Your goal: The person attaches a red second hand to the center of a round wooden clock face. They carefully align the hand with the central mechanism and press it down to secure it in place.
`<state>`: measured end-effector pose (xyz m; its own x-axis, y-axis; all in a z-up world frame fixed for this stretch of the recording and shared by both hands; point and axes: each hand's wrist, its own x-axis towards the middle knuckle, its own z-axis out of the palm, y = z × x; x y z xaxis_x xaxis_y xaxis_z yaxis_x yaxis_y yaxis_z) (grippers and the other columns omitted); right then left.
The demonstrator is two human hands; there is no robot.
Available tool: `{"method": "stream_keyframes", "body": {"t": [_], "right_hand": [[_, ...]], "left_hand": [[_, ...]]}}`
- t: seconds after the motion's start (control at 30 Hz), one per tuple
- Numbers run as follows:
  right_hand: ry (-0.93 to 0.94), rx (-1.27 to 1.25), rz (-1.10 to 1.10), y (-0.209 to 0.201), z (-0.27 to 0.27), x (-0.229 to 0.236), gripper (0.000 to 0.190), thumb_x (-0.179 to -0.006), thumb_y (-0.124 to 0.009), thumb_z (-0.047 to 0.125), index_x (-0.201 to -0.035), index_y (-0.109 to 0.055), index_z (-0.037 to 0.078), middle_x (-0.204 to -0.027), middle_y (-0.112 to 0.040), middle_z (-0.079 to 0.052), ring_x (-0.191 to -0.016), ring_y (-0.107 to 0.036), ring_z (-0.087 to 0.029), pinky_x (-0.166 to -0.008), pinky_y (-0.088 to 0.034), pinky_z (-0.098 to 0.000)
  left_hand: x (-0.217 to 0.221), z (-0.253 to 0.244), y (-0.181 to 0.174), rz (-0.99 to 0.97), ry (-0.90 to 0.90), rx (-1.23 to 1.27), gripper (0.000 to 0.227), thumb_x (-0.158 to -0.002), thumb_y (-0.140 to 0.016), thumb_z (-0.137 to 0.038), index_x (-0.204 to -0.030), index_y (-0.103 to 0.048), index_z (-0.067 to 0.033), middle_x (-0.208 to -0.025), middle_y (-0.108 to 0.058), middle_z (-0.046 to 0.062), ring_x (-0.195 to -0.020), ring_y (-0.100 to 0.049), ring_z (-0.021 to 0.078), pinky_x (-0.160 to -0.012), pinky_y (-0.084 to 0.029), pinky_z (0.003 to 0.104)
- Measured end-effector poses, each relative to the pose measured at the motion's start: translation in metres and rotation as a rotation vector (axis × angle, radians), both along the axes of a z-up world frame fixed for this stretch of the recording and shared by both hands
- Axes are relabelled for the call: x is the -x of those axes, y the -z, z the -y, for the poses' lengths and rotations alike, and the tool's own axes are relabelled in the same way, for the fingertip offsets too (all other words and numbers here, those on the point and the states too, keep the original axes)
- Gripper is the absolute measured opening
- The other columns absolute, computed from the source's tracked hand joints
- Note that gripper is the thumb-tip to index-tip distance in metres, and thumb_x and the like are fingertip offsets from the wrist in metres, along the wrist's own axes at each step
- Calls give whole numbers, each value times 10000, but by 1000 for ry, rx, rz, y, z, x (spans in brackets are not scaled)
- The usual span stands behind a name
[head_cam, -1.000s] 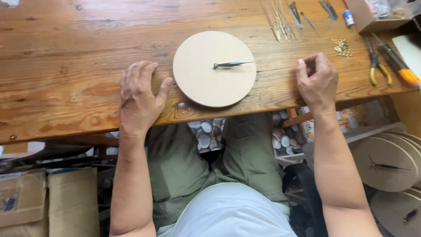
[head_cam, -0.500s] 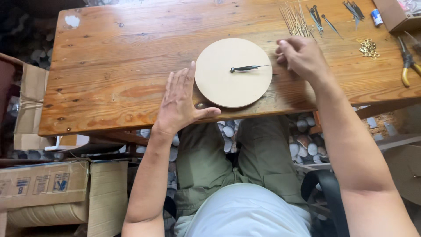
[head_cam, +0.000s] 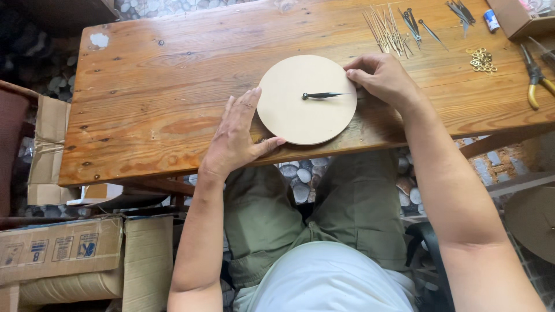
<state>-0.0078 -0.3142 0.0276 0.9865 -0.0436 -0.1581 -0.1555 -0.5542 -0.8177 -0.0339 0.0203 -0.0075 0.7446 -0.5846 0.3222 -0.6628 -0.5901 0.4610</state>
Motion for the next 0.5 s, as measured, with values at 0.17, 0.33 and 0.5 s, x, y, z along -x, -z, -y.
{"method": "stream_keyframes", "body": {"t": [0.17,0.33,0.5], "right_hand": [[-82,-76,234,37,16,-4,183,-1010,-628,111,-1145,-751,100,-1097,-745,-8,-997,-656,-75,-905,-527,-218],[-89,-64,287,42,19,-3,187,-1007,-634,121,-1153,-748,97,-1122,-748,-17,-1043,-662,-81,-955,-515,-219],[-80,-56,310,44,20,-5,164,-1002,-651,124,-1128,-756,109,-1082,-755,-9,-1002,-666,-81,-923,-522,-224]], "left_hand": [[-1,1,11,36,-38,9,1106,-832,-757,-646,-1583,-253,-9,-1602,-415,216,-1499,-379,370,-1269,-184,587],[-2,3,10,59,-34,-9,1066,-851,-754,-626,-1573,-278,-1,-1583,-441,216,-1479,-406,370,-1266,-201,584],[-2,3,5,37,-24,24,1052,-845,-739,-625,-1559,-310,18,-1564,-455,221,-1470,-410,358,-1261,-188,581]]}}
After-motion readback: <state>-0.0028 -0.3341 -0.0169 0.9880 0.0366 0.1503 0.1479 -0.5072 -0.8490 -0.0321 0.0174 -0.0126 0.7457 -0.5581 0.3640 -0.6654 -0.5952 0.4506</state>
